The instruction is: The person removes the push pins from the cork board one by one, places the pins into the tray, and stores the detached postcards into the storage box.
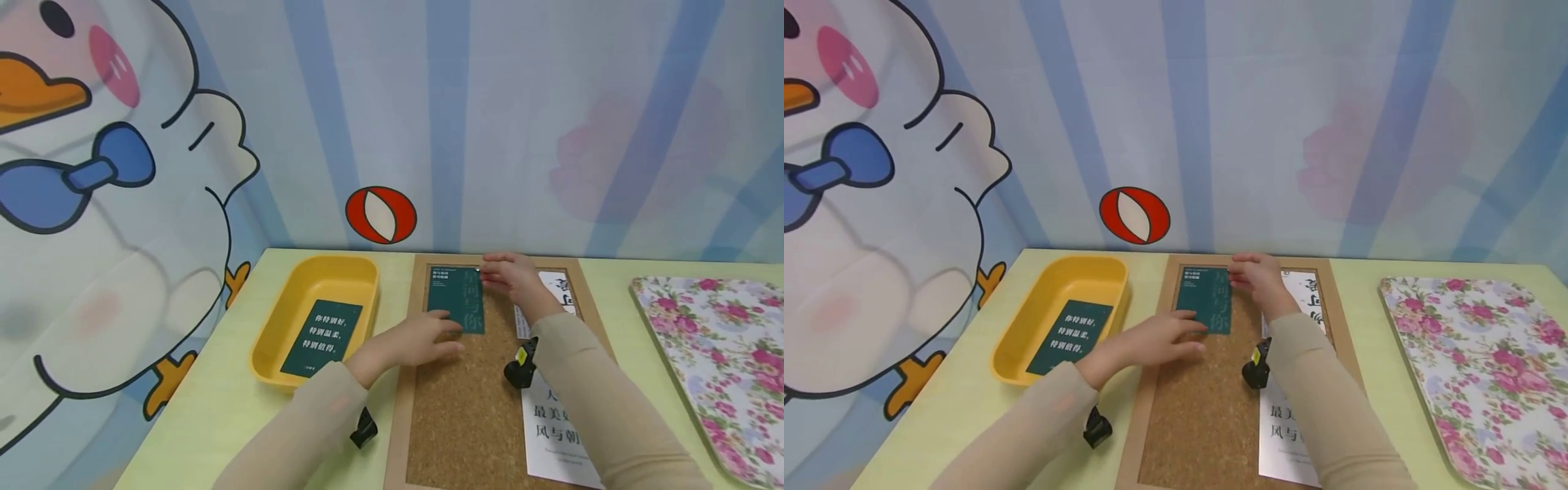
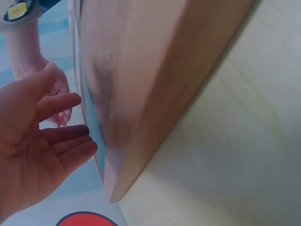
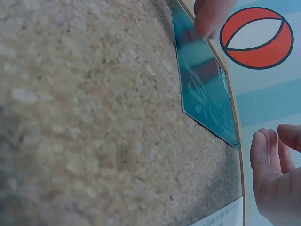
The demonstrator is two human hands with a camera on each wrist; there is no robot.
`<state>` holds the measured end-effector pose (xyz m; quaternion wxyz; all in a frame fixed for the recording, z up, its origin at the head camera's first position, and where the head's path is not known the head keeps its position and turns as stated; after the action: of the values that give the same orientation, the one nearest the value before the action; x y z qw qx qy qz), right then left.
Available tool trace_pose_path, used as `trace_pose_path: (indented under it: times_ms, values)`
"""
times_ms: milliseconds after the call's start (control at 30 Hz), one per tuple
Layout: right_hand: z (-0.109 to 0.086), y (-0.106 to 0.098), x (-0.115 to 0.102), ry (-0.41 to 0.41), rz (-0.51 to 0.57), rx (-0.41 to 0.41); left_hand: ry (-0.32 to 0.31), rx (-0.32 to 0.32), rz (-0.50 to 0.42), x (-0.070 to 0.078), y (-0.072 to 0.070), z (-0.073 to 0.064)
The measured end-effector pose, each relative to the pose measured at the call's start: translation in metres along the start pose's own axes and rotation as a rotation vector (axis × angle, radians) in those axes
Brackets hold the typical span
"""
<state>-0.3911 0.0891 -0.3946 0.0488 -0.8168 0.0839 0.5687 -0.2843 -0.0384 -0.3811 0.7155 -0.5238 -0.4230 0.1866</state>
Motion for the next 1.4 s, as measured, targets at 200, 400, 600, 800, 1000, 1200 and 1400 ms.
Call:
trace_pose_path:
  times_ms: [200, 400, 600, 800, 1000, 1200, 1400]
  values:
    - [0.003, 0.005, 0.010, 0.039, -0.012, 0.018, 0.004, -0.034, 0.086, -0.004, 0.014, 0.002]
    - [0.005, 0.003, 0.016, 0.055, -0.045, 0.038, 0.033, -0.010, 0.116, -0.002, 0.018, 0.006]
    - [0.011, 0.002, 0.017, 0.042, -0.078, 0.054, 0.034, 0.009, 0.139, -0.004, 0.017, 0.008]
    - [0.019, 0.000, 0.017, 0.009, -0.104, 0.072, 0.055, 0.029, 0.146, -0.003, 0.016, 0.007]
    - [0.027, -0.001, 0.014, -0.046, -0.174, 0.107, 0.057, 0.045, 0.132, -0.001, 0.011, 0.009]
    - [0.034, -0.002, 0.013, -0.070, -0.230, 0.106, 0.054, 0.032, 0.149, -0.001, 0.008, 0.010]
    - [0.033, -0.003, 0.008, -0.133, -0.350, 0.134, 0.055, 0.013, 0.144, -0.002, 0.009, 0.009]
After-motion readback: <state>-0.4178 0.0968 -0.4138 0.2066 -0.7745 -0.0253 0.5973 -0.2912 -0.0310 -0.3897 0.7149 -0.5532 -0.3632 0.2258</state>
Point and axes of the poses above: each hand's wrist, its own z-axis towards the middle knuckle, its own y-axis out of the palm, x = y × z, the point moved 9 cm from there along z, towards the middle knuckle, and after that the axes turned 15 degrees about x, right-handed, at the moved point
